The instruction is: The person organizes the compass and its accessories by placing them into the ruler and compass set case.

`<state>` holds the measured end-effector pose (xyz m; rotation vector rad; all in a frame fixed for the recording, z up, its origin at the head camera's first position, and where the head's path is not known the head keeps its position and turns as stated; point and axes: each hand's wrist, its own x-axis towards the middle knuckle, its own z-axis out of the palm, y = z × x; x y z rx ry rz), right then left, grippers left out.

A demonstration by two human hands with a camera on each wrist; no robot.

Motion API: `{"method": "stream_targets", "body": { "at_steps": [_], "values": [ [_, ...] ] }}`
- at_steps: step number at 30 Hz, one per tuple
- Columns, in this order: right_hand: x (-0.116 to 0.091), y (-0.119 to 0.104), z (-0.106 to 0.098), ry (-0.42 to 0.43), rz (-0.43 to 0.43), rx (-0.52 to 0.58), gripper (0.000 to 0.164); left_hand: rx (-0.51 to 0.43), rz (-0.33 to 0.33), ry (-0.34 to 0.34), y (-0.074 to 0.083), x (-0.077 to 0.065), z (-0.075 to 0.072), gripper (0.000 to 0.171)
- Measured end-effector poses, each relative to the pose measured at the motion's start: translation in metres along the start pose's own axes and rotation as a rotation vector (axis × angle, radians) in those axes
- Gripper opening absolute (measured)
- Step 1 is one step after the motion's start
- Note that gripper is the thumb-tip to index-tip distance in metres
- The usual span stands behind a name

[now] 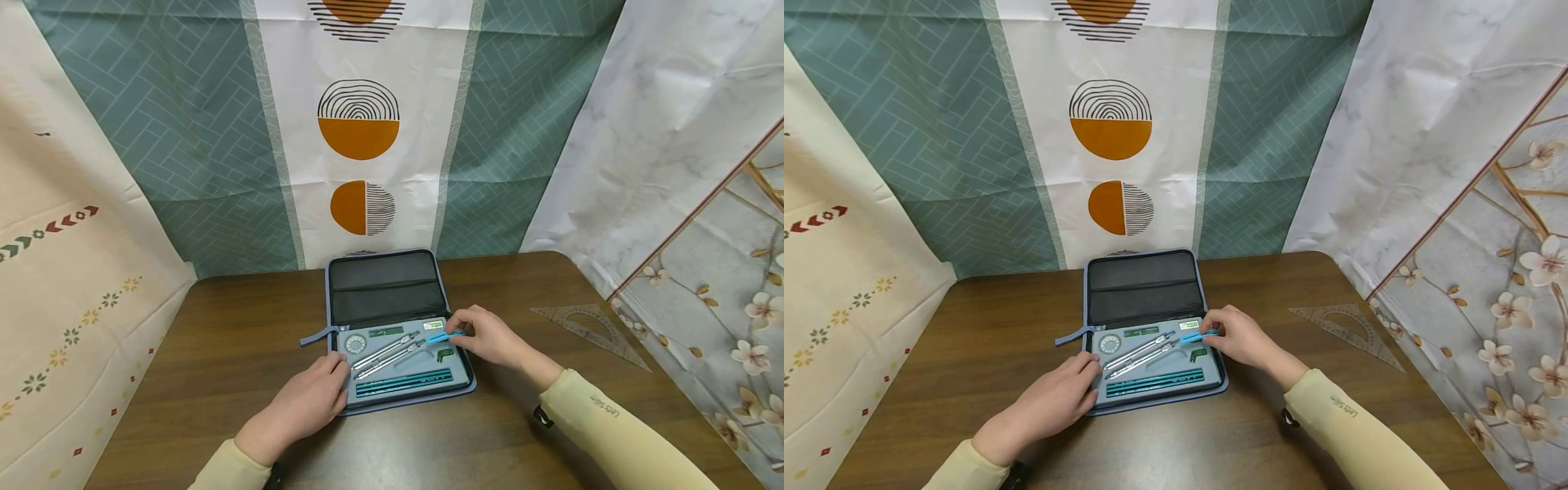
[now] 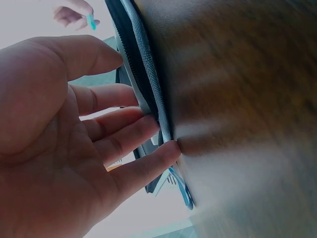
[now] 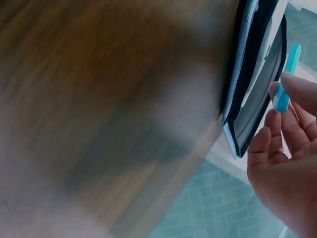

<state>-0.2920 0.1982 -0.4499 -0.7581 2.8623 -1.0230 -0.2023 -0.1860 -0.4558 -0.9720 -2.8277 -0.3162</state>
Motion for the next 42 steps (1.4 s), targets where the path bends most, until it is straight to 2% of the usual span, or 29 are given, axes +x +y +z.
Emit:
{"method": "stream_targets", "body": {
  "at_steps": [11, 20, 29, 42],
  "values": [
    [0.005, -0.014, 0.019, -0.071, -0.110, 0.009, 0.022, 0.001, -0.008, -0.011, -0.001, 0.001, 0.001, 0.034],
    [0.011, -0.025, 0.029, -0.087, -0.201, -0.105, 0.017, -0.003, -0.017, -0.023, -0.001, 0.001, 0.000, 0.034],
    [0.014, -0.031, 0.034, -0.112, -0.285, -0.200, 0.017, 0.004, -0.012, -0.017, -0.001, 0.001, 0.001, 0.035],
    [0.014, -0.032, 0.036, -0.111, -0.359, -0.215, 0.020, -0.007, -0.025, -0.032, 0.000, 0.001, -0.001, 0.036]
  ]
}}
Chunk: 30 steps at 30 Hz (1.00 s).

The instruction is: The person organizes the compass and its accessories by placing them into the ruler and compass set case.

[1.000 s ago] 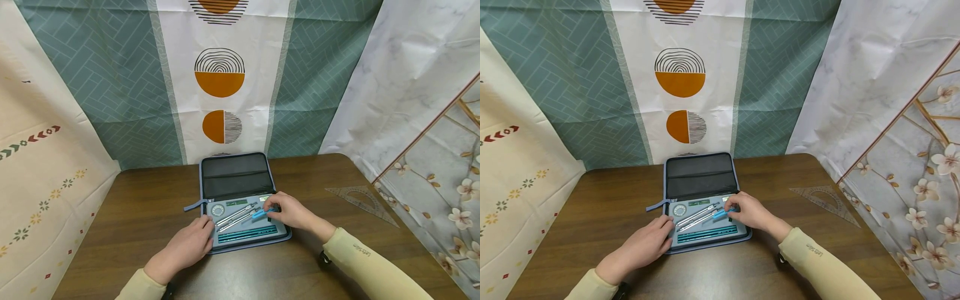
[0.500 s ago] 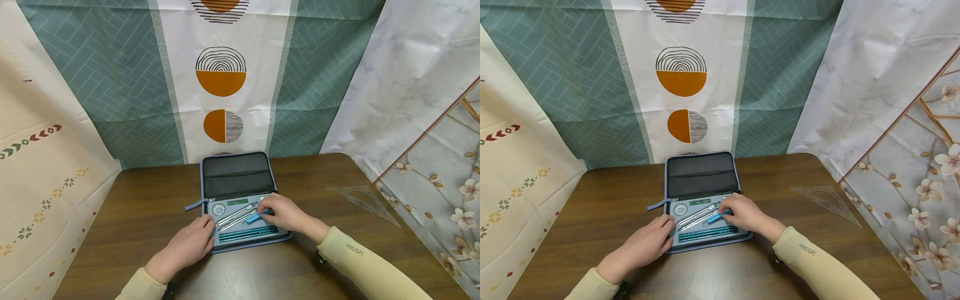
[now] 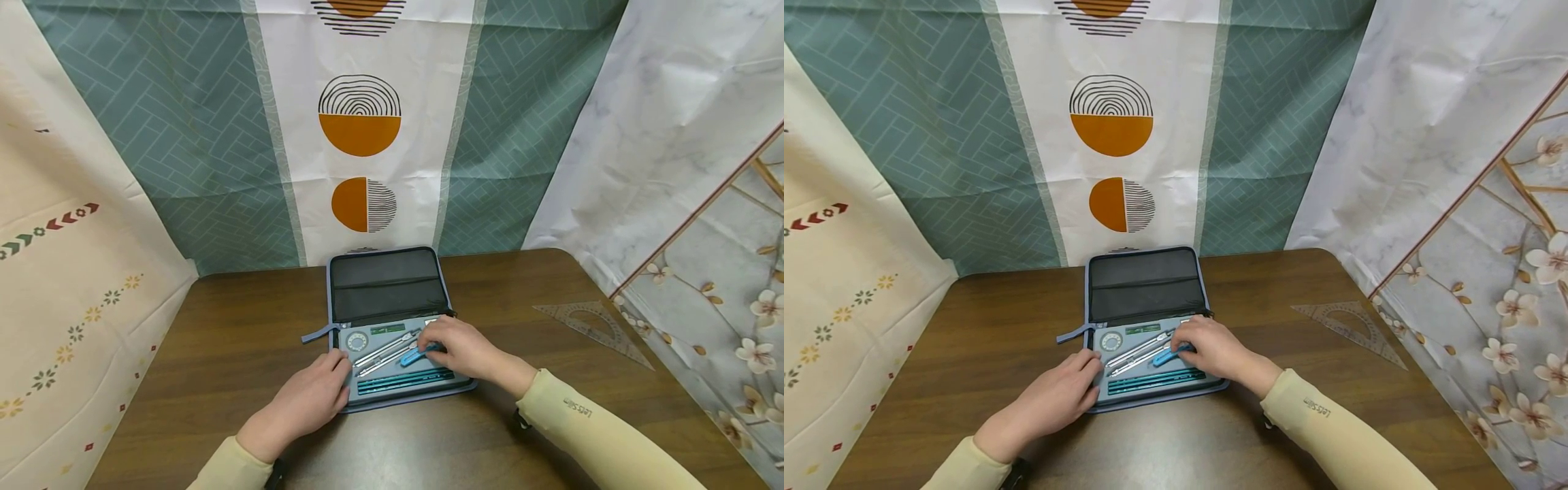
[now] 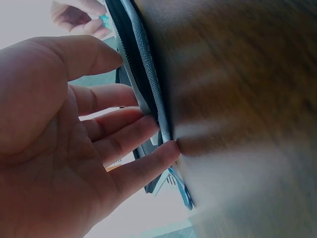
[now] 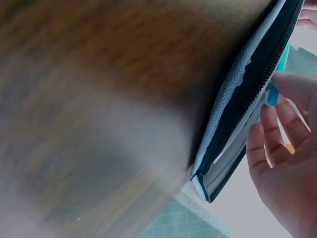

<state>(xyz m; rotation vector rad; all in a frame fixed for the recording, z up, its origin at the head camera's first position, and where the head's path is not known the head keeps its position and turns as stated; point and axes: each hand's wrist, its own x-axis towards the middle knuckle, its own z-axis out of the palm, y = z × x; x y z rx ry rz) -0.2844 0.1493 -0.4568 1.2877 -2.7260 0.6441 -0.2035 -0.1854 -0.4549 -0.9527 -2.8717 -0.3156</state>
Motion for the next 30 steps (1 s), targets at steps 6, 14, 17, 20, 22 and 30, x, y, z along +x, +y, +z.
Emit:
{"method": "stream_targets", "body": {
  "at_steps": [6, 14, 17, 20, 22, 30],
  "values": [
    [0.0010, -0.0009, -0.0007, -0.007, -0.027, 0.005, 0.019, -0.004, -0.002, -0.005, -0.0004, 0.0002, 0.0002, 0.037],
    [0.0018, -0.0017, 0.0016, -0.012, -0.030, 0.012, 0.017, -0.004, -0.007, -0.008, -0.0008, -0.0006, 0.0004, 0.036],
    [0.0014, -0.0022, 0.0027, -0.009, -0.041, 0.012, 0.017, 0.005, 0.016, 0.017, -0.0008, -0.0011, 0.0004, 0.033],
    [0.0009, -0.0033, 0.0033, -0.011, -0.049, 0.011, 0.015, 0.019, 0.042, 0.049, -0.0011, -0.0014, 0.0009, 0.030],
    [0.0006, -0.0039, 0.0036, -0.012, -0.051, 0.008, 0.014, 0.024, 0.049, 0.059, -0.0014, -0.0013, 0.0015, 0.030],
    [-0.0017, -0.0034, 0.0054, 0.007, -0.065, -0.006, 0.013, 0.018, 0.041, 0.063, -0.0007, -0.0017, 0.0013, 0.030]
  ]
}}
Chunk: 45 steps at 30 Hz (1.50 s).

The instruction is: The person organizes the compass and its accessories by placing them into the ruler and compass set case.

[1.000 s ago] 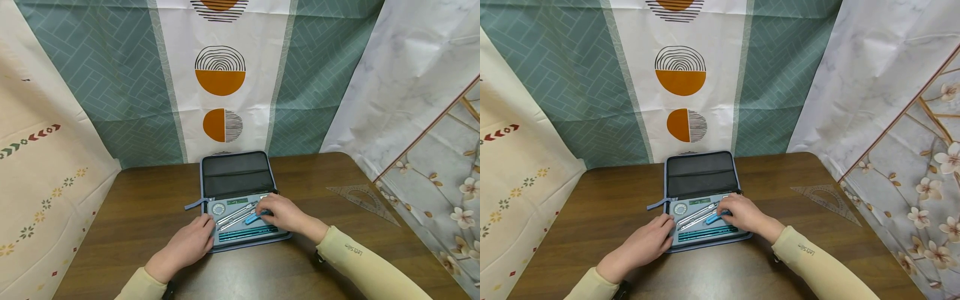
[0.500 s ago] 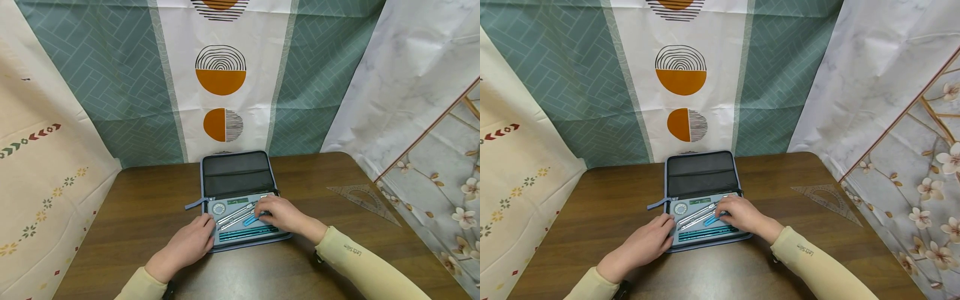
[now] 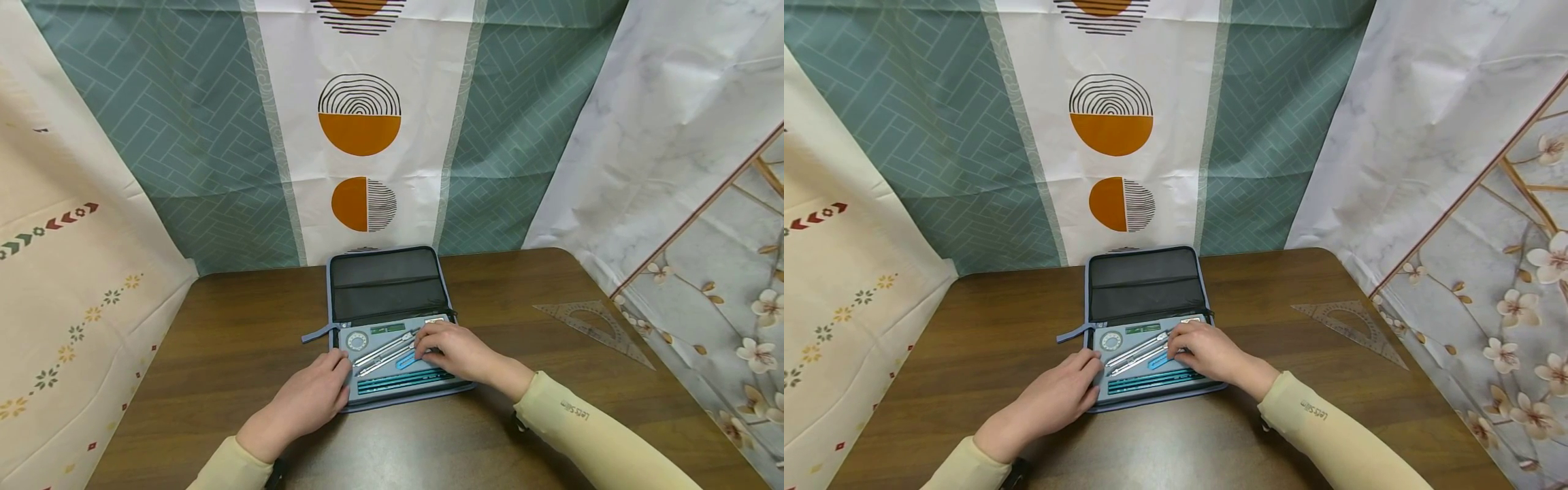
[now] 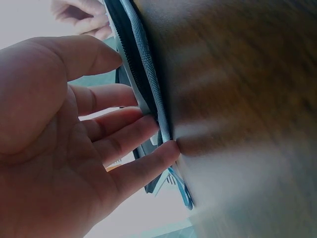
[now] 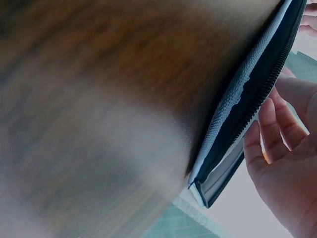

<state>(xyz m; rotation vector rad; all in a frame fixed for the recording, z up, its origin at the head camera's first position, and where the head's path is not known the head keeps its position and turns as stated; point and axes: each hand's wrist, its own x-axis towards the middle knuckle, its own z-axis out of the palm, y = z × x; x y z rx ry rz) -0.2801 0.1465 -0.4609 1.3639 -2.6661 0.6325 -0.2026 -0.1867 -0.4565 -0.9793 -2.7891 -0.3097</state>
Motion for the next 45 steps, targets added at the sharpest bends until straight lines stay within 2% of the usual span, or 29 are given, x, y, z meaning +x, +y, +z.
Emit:
{"method": "stream_targets", "body": {
  "at_steps": [16, 32, 45],
  "values": [
    [0.0007, -0.0015, 0.0011, -0.021, 0.011, -0.039, 0.010, -0.016, -0.023, -0.036, -0.0007, 0.0011, 0.0008, 0.031],
    [0.0027, -0.0048, -0.0014, -0.037, 0.014, -0.039, 0.009, -0.012, -0.020, -0.038, -0.0010, 0.0005, -0.0001, 0.032],
    [-0.0018, 0.0011, -0.0005, -0.001, -0.021, -0.050, 0.017, -0.012, -0.020, -0.047, -0.0015, 0.0011, 0.0009, 0.032]
  ]
}}
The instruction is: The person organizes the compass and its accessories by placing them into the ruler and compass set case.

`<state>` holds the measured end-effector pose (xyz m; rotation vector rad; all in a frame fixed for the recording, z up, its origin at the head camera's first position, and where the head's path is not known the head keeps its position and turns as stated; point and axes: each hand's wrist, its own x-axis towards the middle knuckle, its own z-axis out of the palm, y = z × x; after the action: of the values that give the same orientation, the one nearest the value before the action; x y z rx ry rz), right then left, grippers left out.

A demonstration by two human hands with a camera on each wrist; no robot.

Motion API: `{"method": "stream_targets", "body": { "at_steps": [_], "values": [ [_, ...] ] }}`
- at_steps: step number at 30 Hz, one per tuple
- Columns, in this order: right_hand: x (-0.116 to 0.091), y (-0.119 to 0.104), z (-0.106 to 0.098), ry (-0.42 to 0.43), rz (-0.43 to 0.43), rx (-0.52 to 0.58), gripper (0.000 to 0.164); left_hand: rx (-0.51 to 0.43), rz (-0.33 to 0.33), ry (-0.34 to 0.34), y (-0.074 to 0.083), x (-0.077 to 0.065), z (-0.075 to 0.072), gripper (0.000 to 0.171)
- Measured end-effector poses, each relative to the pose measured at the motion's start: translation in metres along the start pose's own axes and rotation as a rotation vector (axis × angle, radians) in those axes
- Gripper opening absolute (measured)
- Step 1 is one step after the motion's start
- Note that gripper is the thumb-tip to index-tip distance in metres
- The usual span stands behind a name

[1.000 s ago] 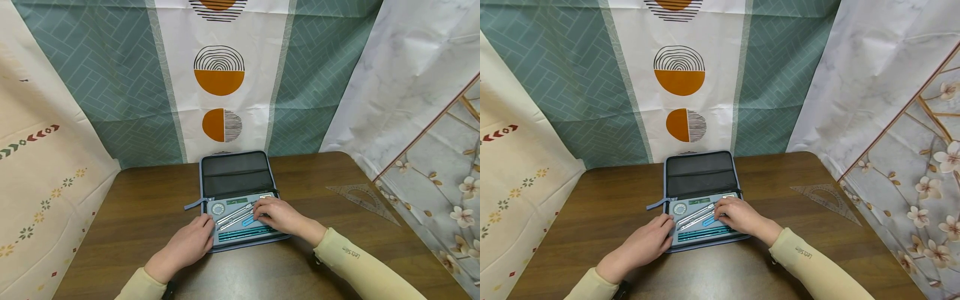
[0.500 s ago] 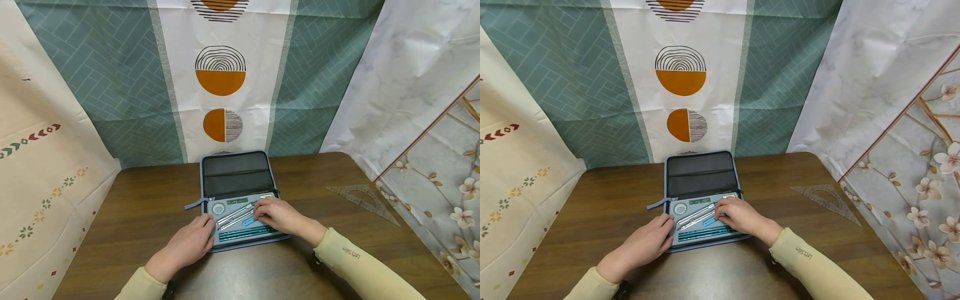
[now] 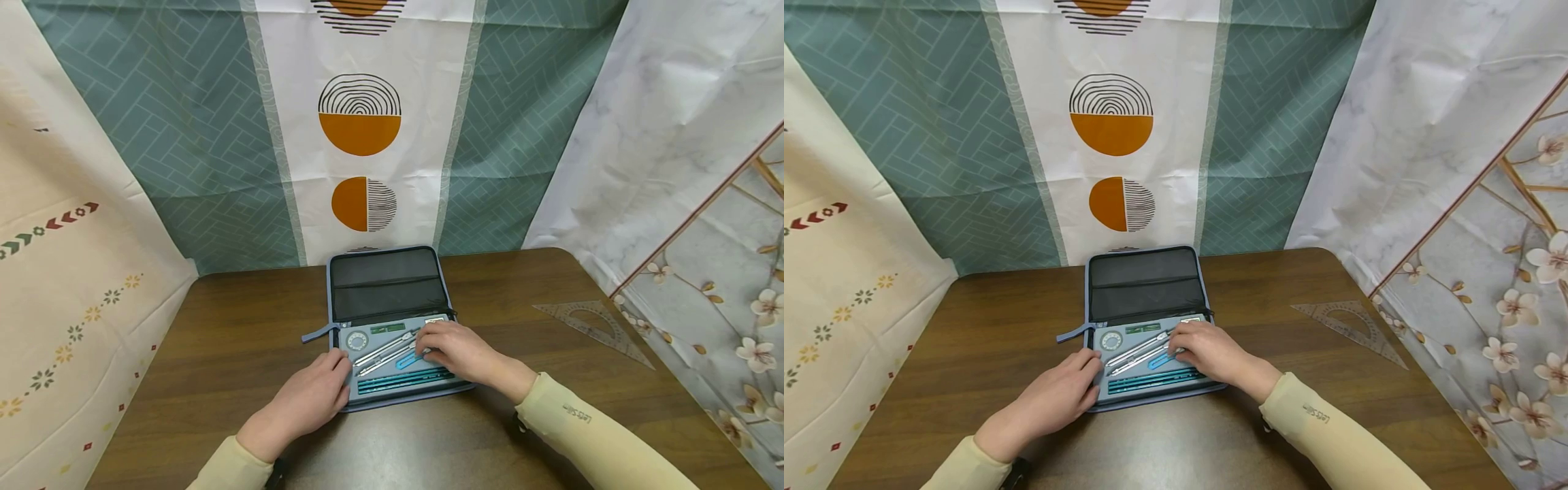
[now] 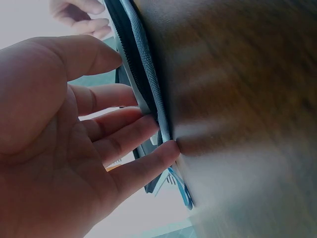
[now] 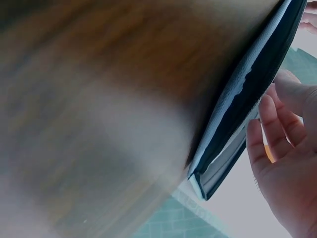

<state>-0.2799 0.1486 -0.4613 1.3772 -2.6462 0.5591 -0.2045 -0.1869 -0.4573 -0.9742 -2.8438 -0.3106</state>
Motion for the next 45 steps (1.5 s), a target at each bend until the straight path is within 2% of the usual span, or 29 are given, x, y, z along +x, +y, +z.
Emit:
{"method": "stream_targets", "body": {
  "at_steps": [7, 21, 32, 45],
  "values": [
    [-0.010, 0.009, -0.011, 0.038, 0.033, 0.004, 0.026, -0.007, -0.005, -0.003, 0.000, 0.001, 0.000, 0.033],
    [-0.049, 0.049, -0.038, 0.103, 0.269, -0.156, 0.052, -0.004, 0.001, 0.012, -0.002, 0.000, 0.001, 0.033],
    [-0.089, 0.086, -0.062, 0.107, 0.419, -0.236, 0.065, -0.003, -0.002, 0.012, -0.002, -0.001, 0.001, 0.032],
    [-0.141, 0.129, -0.084, 0.062, 0.615, -0.289, 0.076, -0.008, -0.001, 0.013, -0.001, -0.001, 0.000, 0.032]
  ]
}}
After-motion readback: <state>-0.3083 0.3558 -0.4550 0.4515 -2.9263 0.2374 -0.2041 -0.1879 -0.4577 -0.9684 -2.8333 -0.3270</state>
